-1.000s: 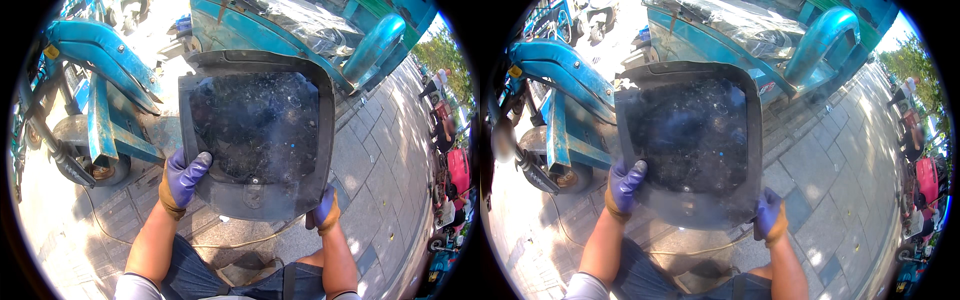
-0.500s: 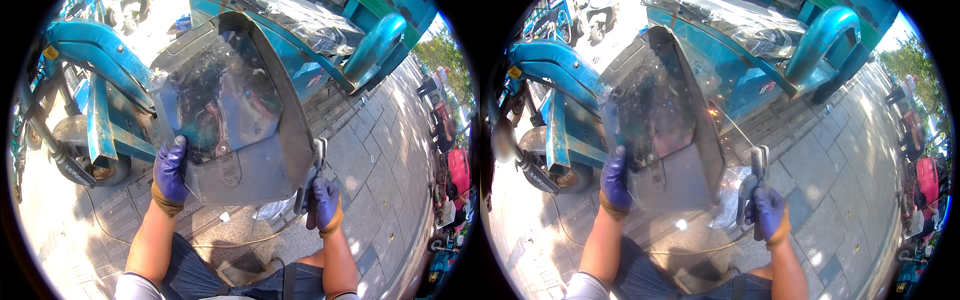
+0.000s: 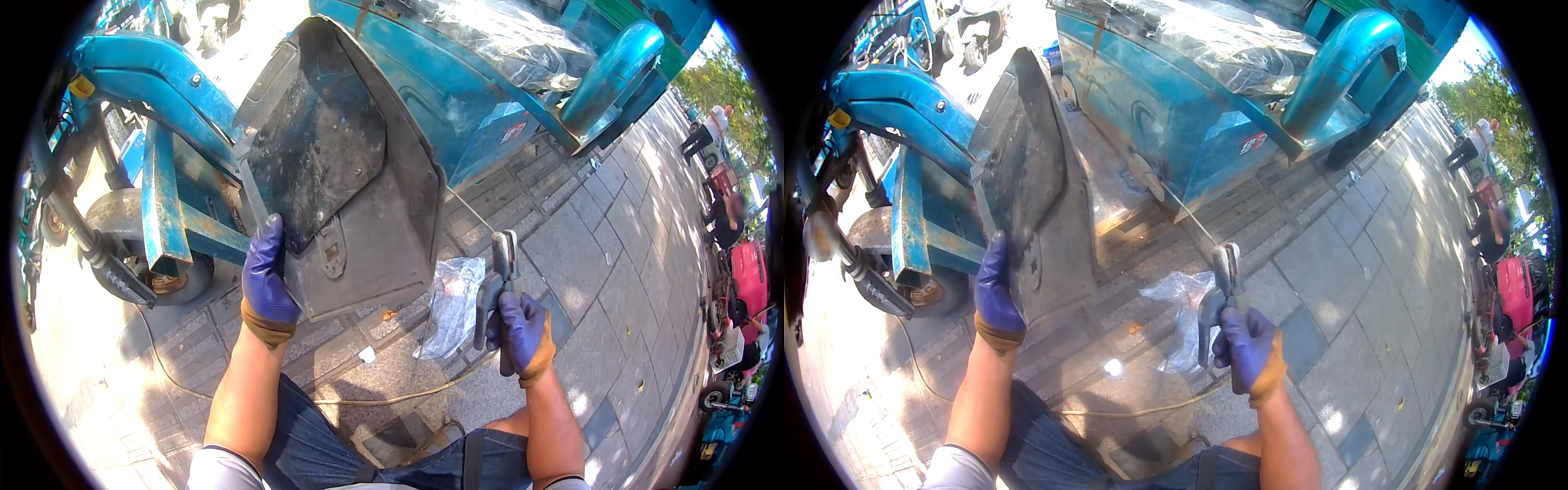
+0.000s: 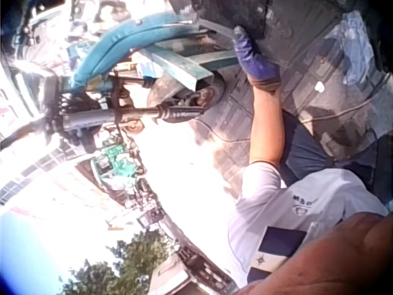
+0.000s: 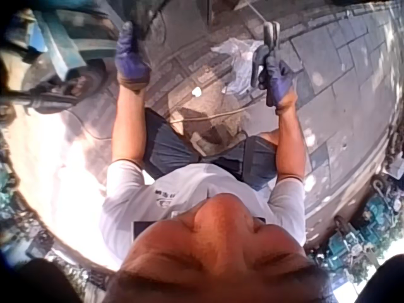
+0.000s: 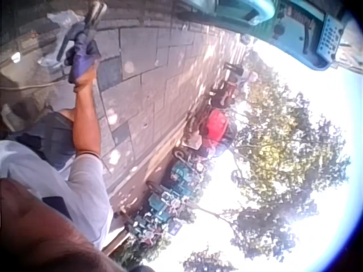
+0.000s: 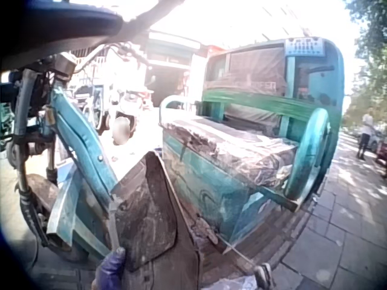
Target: The person welds a black metal part using a handheld welding torch. They hold the part with one hand and the torch with the other, applying heat to specific areas while sparks fly. The person occasionally pauses to inspect the part and reposition it before continuing the welding process.
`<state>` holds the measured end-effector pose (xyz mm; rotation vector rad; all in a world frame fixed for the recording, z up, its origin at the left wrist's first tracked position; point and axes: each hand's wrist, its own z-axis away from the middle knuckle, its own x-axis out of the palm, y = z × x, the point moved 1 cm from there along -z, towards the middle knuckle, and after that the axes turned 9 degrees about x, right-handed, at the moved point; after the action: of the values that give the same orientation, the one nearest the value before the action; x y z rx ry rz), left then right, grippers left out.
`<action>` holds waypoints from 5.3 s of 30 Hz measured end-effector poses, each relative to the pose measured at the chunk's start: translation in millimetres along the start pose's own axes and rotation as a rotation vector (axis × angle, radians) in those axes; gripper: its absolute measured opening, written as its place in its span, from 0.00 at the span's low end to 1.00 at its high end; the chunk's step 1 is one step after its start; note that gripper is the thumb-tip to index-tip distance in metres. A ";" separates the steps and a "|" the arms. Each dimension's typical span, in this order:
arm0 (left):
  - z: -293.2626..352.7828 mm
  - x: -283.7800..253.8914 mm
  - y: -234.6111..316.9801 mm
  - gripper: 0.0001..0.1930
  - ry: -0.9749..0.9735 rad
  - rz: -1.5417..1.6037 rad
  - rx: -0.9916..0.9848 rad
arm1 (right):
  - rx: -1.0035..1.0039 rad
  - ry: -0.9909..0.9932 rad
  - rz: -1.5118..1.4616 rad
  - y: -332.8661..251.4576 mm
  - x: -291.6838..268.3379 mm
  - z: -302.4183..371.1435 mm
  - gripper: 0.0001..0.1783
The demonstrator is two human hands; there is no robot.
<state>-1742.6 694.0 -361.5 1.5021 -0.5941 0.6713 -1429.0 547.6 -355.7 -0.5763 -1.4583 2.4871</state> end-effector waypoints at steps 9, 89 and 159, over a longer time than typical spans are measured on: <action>32.1 22.4 -1.0 0.13 -0.318 -0.661 0.033 | -0.296 0.087 0.173 4.7 -0.2 1.4 0.25; 30.1 16.1 2.7 0.14 -0.293 -0.392 0.041 | -0.620 0.112 0.891 57.2 4.1 -26.9 0.14; 30.0 17.0 1.5 0.09 -0.259 -0.527 0.077 | -0.813 0.193 1.229 44.4 5.1 -21.3 0.19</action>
<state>-1730.4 664.5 -348.3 1.7392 -0.3409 0.0936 -1423.5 544.4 -404.8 -2.3584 -2.4745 2.1172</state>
